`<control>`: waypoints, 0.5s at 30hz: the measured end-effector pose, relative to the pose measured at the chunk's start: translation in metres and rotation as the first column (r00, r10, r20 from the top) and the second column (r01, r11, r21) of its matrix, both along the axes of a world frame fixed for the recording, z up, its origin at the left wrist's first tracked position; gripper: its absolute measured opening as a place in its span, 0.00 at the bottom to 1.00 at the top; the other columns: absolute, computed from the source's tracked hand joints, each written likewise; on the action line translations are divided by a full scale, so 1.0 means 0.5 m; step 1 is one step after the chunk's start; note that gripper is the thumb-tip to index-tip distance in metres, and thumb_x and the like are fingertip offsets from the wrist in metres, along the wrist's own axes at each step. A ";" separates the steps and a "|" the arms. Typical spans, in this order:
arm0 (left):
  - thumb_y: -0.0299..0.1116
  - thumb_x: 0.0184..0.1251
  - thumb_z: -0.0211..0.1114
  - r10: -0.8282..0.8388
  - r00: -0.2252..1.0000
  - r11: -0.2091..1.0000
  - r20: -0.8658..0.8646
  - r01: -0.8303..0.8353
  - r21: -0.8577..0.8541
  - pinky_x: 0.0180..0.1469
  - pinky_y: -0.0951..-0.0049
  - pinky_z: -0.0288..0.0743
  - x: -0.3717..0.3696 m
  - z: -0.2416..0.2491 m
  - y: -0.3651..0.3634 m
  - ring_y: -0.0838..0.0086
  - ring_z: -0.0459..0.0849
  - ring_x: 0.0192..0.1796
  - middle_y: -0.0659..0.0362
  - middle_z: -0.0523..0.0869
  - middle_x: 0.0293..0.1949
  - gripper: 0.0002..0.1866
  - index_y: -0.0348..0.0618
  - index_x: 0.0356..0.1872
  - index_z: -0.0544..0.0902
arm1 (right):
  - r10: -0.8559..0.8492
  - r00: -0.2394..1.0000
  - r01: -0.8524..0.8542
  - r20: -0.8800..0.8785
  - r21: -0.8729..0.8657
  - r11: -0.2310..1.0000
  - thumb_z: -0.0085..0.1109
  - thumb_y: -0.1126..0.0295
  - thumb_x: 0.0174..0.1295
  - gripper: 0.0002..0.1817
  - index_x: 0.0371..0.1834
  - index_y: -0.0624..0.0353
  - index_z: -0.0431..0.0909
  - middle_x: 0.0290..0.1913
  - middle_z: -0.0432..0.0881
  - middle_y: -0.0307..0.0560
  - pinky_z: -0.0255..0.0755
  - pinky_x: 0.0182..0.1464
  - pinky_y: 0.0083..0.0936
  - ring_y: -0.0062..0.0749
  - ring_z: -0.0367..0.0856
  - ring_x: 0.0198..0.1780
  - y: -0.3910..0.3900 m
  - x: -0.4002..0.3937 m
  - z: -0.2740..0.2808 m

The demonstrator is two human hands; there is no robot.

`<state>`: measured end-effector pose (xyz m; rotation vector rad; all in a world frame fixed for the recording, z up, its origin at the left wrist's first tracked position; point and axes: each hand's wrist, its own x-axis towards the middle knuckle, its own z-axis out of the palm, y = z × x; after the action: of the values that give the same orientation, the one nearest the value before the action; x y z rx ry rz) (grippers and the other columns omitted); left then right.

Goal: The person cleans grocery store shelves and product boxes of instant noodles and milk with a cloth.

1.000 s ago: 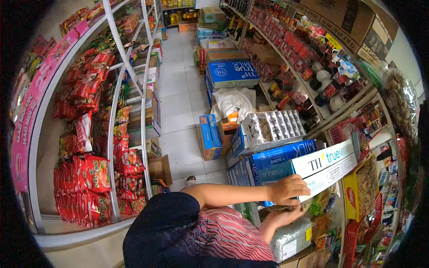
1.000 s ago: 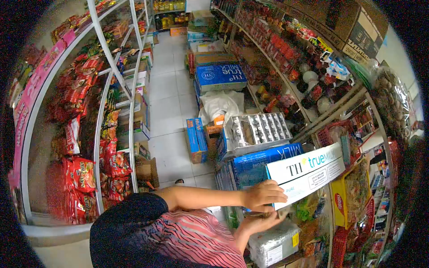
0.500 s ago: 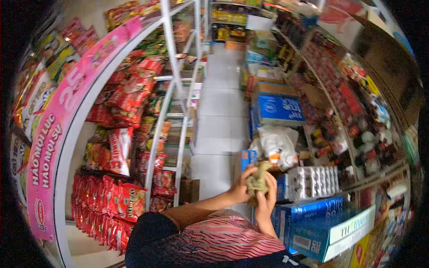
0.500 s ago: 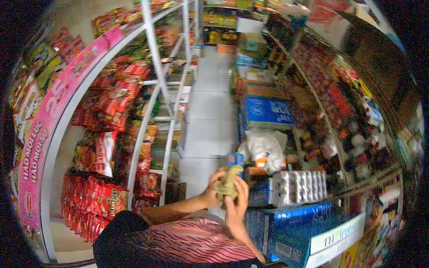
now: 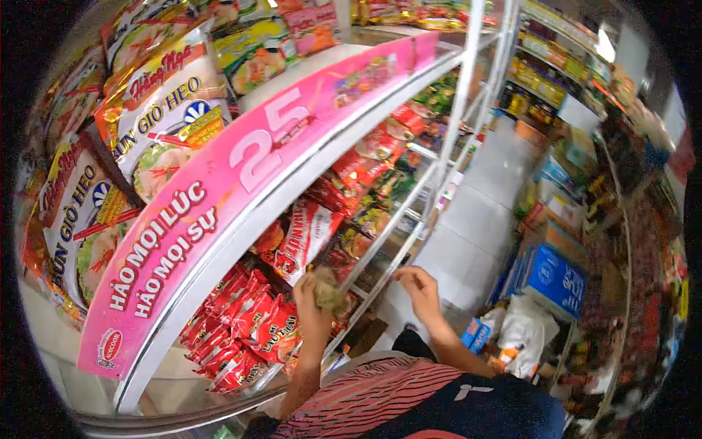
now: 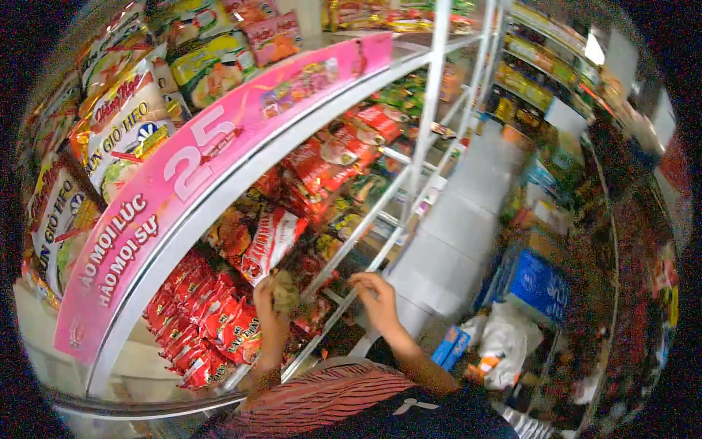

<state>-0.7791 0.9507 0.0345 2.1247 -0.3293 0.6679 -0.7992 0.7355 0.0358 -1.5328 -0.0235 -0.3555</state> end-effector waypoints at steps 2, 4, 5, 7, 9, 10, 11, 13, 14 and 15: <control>0.20 0.44 0.57 0.094 0.992 0.995 -0.087 -0.095 -0.010 0.58 0.63 0.60 -0.025 -0.009 0.024 0.51 0.69 0.53 0.46 0.71 0.49 0.24 0.34 0.48 0.71 | -0.028 0.999 0.029 0.021 -0.045 0.999 0.50 0.75 0.59 0.07 0.36 0.62 0.77 0.36 0.79 0.40 0.67 0.40 0.16 0.20 0.75 0.36 -0.064 0.076 -0.024; 0.18 0.43 0.56 0.186 0.966 0.981 -0.182 -0.194 -0.025 0.59 0.62 0.60 -0.037 -0.032 0.025 0.51 0.69 0.54 0.45 0.72 0.49 0.24 0.35 0.48 0.71 | -0.237 0.967 0.246 0.094 -0.102 0.964 0.50 0.73 0.59 0.07 0.33 0.61 0.78 0.31 0.79 0.39 0.65 0.35 0.14 0.19 0.74 0.33 -0.143 0.161 -0.037; 0.17 0.43 0.55 0.221 0.965 0.975 -0.142 -0.217 0.045 0.59 0.62 0.60 -0.039 -0.048 0.020 0.51 0.69 0.55 0.45 0.72 0.50 0.24 0.35 0.48 0.71 | -0.293 0.942 0.313 0.163 -0.114 0.943 0.51 0.72 0.58 0.06 0.32 0.61 0.77 0.30 0.79 0.39 0.64 0.34 0.15 0.19 0.73 0.31 -0.202 0.219 -0.072; 0.15 0.41 0.52 0.254 0.962 0.966 -0.098 -0.247 0.080 0.60 0.60 0.59 -0.037 -0.050 -0.005 0.51 0.68 0.56 0.45 0.73 0.52 0.25 0.36 0.47 0.73 | -0.362 0.918 0.383 0.164 -0.124 0.915 0.50 0.73 0.58 0.05 0.30 0.62 0.76 0.29 0.78 0.40 0.64 0.36 0.16 0.21 0.72 0.32 -0.313 0.315 -0.110; 0.15 0.41 0.52 0.330 0.942 0.939 -0.066 -0.320 0.130 0.59 0.60 0.60 -0.012 -0.074 -0.026 0.51 0.68 0.57 0.46 0.73 0.52 0.24 0.37 0.47 0.73 | -0.403 0.906 0.422 0.131 -0.199 0.885 0.50 0.75 0.56 0.05 0.30 0.63 0.75 0.30 0.78 0.41 0.65 0.37 0.18 0.22 0.72 0.33 -0.404 0.400 -0.102; 0.15 0.41 0.52 0.385 0.922 0.910 -0.034 -0.374 0.179 0.59 0.60 0.60 0.002 -0.076 -0.048 0.52 0.68 0.57 0.47 0.73 0.52 0.24 0.37 0.47 0.74 | -0.426 0.891 0.453 0.156 -0.270 0.850 0.51 0.75 0.55 0.05 0.31 0.63 0.76 0.29 0.78 0.41 0.65 0.35 0.19 0.22 0.72 0.32 -0.448 0.444 -0.093; 0.17 0.41 0.53 0.486 0.871 0.846 -0.069 -0.449 0.287 0.59 0.61 0.59 0.014 -0.074 -0.068 0.54 0.67 0.57 0.50 0.74 0.52 0.24 0.39 0.46 0.74 | -0.466 0.865 0.501 0.184 -0.290 0.816 0.51 0.75 0.55 0.05 0.31 0.63 0.76 0.30 0.78 0.42 0.65 0.36 0.20 0.24 0.72 0.33 -0.486 0.494 -0.090; 0.16 0.40 0.53 0.607 0.795 0.745 -0.011 -0.564 0.356 0.59 0.58 0.58 0.028 -0.095 -0.103 0.54 0.67 0.56 0.52 0.74 0.51 0.24 0.42 0.45 0.76 | -0.462 0.843 0.534 0.274 -0.331 0.778 0.51 0.75 0.54 0.06 0.32 0.64 0.76 0.31 0.79 0.44 0.66 0.38 0.22 0.28 0.73 0.33 -0.563 0.596 -0.103; 0.16 0.39 0.53 0.649 0.760 0.716 -0.009 -0.607 0.346 0.59 0.57 0.58 0.034 -0.098 -0.117 0.53 0.67 0.56 0.52 0.73 0.52 0.24 0.44 0.44 0.77 | -0.422 0.841 0.528 0.338 -0.350 0.773 0.51 0.74 0.53 0.07 0.32 0.64 0.76 0.32 0.79 0.45 0.66 0.39 0.23 0.31 0.74 0.33 -0.605 0.655 -0.112; 0.16 0.39 0.53 0.685 0.728 0.687 -0.010 -0.641 0.342 0.59 0.57 0.58 0.037 -0.100 -0.128 0.53 0.67 0.56 0.52 0.73 0.52 0.24 0.44 0.44 0.77 | -0.400 0.844 0.525 0.358 -0.396 0.753 0.51 0.74 0.53 0.07 0.33 0.64 0.76 0.33 0.79 0.46 0.67 0.40 0.25 0.32 0.75 0.35 -0.638 0.711 -0.114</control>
<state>-0.7605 0.8867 -0.0157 2.5986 0.4950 0.9136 -0.4437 0.4164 -0.0210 -1.9771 0.0834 -1.0142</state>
